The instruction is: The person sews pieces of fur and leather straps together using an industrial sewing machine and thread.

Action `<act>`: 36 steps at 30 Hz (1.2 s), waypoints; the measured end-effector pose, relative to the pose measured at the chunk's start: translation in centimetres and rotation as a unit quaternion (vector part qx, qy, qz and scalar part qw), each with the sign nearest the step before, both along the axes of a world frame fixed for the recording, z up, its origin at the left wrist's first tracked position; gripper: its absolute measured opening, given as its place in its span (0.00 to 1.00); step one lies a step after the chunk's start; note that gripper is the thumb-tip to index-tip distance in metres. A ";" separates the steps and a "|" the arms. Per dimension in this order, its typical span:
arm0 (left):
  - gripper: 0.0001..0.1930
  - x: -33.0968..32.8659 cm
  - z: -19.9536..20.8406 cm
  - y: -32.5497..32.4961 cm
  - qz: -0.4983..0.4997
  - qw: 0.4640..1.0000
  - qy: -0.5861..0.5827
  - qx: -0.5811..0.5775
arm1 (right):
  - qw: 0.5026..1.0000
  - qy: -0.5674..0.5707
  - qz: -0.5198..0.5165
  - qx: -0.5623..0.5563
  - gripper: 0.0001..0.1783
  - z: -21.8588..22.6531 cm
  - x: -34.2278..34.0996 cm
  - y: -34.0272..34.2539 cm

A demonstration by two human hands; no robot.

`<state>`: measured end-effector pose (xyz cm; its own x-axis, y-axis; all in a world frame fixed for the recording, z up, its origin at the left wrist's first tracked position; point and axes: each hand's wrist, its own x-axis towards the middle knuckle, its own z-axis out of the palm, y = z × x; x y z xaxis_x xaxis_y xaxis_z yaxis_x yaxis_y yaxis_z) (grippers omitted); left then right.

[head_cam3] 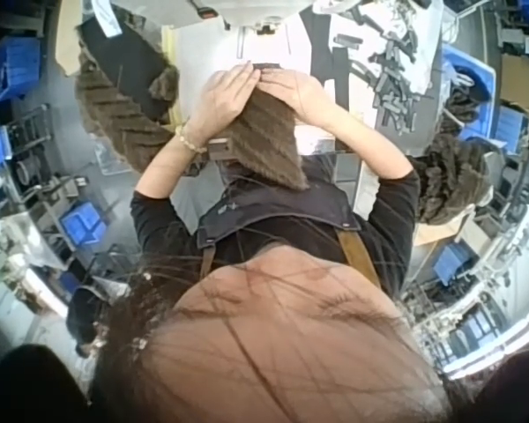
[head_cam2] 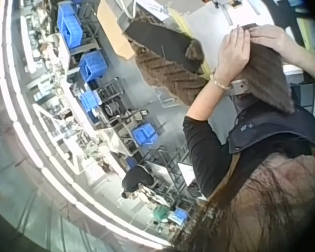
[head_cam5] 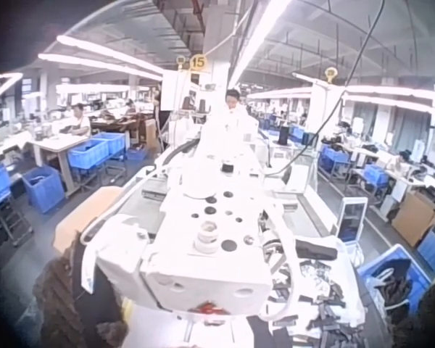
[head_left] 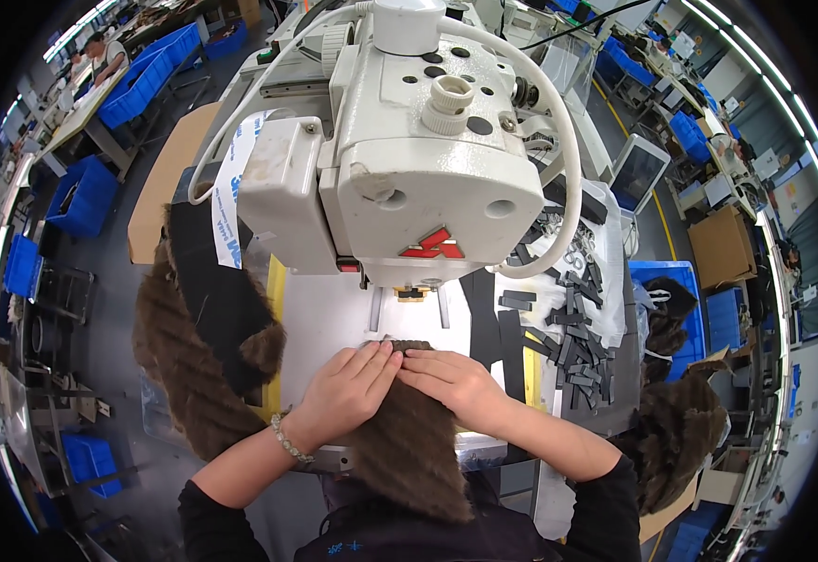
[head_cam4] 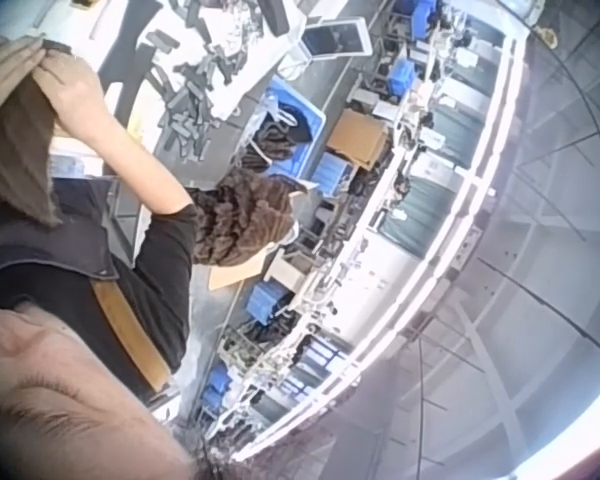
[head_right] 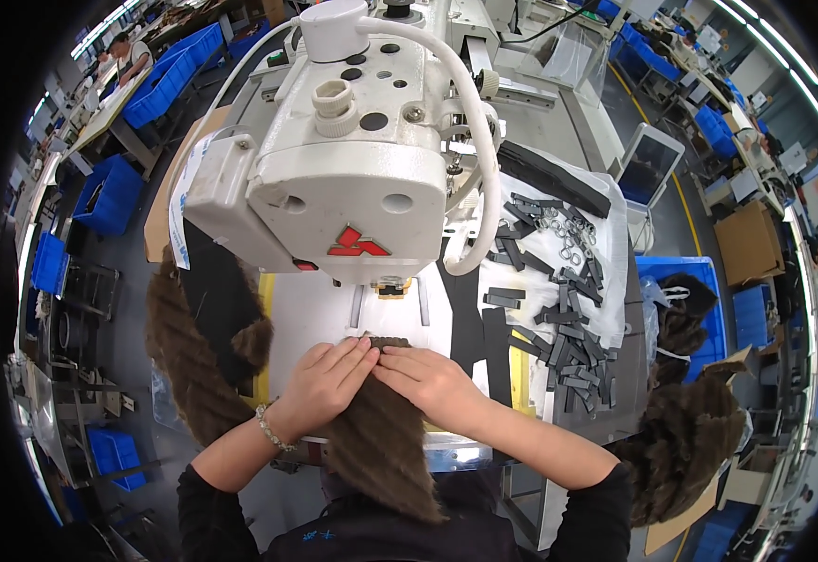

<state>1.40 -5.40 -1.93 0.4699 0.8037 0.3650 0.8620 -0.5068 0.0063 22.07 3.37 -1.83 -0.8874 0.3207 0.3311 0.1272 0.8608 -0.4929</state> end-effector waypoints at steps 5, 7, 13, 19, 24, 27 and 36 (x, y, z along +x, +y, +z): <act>0.18 0.1 0.0 0.0 -0.001 1.000 -0.008 0.015 | 0.998 -0.013 -0.053 -0.003 0.15 1.2 -0.1 -0.5; 0.18 0.1 -0.2 0.0 0.005 1.000 -0.011 0.006 | 0.997 -0.015 -0.072 -0.022 0.13 1.2 -0.3 -0.5; 0.17 0.4 0.6 -0.6 0.069 0.996 -0.044 -0.031 | 0.993 -0.094 -0.045 -0.047 0.16 1.4 -0.6 -0.6; 0.18 0.3 -0.1 -0.6 0.061 0.990 -0.093 -0.081 | 0.992 -0.101 -0.058 -0.039 0.16 1.3 -0.8 -1.1; 0.18 0.6 0.6 -0.1 0.037 0.996 -0.071 -0.049 | 0.994 -0.096 -0.048 0.016 0.16 0.9 -1.0 -1.0; 0.17 0.7 0.5 -0.1 0.038 0.997 -0.057 -0.043 | 0.994 -0.086 -0.045 0.043 0.16 0.7 -1.1 -1.1; 0.18 0.9 -0.2 -0.2 0.023 1.000 0.015 0.005 | 0.986 -0.058 -0.065 0.142 0.12 0.3 -1.5 -1.5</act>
